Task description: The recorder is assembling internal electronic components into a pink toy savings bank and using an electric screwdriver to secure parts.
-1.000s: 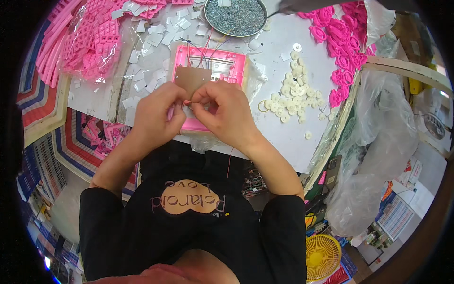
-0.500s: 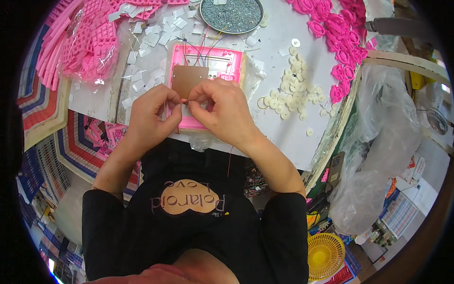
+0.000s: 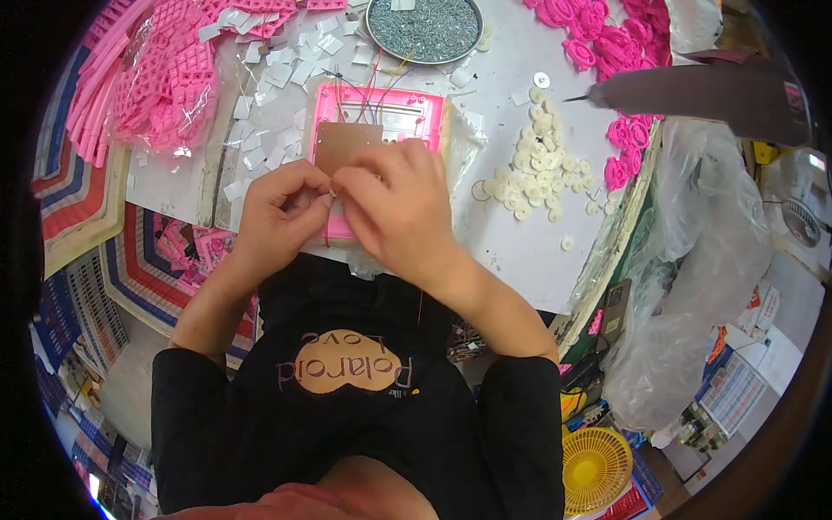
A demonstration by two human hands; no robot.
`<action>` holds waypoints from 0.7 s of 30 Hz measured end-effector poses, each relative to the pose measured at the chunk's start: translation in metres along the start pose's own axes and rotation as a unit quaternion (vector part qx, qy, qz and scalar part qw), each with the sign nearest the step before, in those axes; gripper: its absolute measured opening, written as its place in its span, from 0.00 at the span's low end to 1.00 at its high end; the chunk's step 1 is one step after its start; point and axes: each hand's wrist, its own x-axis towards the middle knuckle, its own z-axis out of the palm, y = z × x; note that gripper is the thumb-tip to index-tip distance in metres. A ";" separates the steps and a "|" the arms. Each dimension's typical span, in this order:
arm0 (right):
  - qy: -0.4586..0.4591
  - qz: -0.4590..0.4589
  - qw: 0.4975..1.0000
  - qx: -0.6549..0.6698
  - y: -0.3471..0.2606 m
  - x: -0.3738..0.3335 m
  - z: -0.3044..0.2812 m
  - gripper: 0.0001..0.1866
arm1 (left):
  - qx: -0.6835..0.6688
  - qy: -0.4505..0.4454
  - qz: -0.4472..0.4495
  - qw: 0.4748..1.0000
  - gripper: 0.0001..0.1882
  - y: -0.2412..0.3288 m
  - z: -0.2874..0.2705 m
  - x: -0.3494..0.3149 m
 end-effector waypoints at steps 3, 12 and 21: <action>-0.011 0.050 0.998 0.045 -0.008 -0.009 0.003 0.15 | -0.056 0.013 -0.017 0.998 0.03 -0.005 0.003 -0.001; -0.021 0.235 0.945 0.225 -0.006 -0.021 0.003 0.09 | 0.030 0.011 0.050 0.998 0.04 0.010 0.005 -0.001; -0.052 0.256 0.944 0.203 -0.008 -0.016 -0.003 0.09 | 0.072 0.012 0.134 0.988 0.05 0.003 0.004 0.002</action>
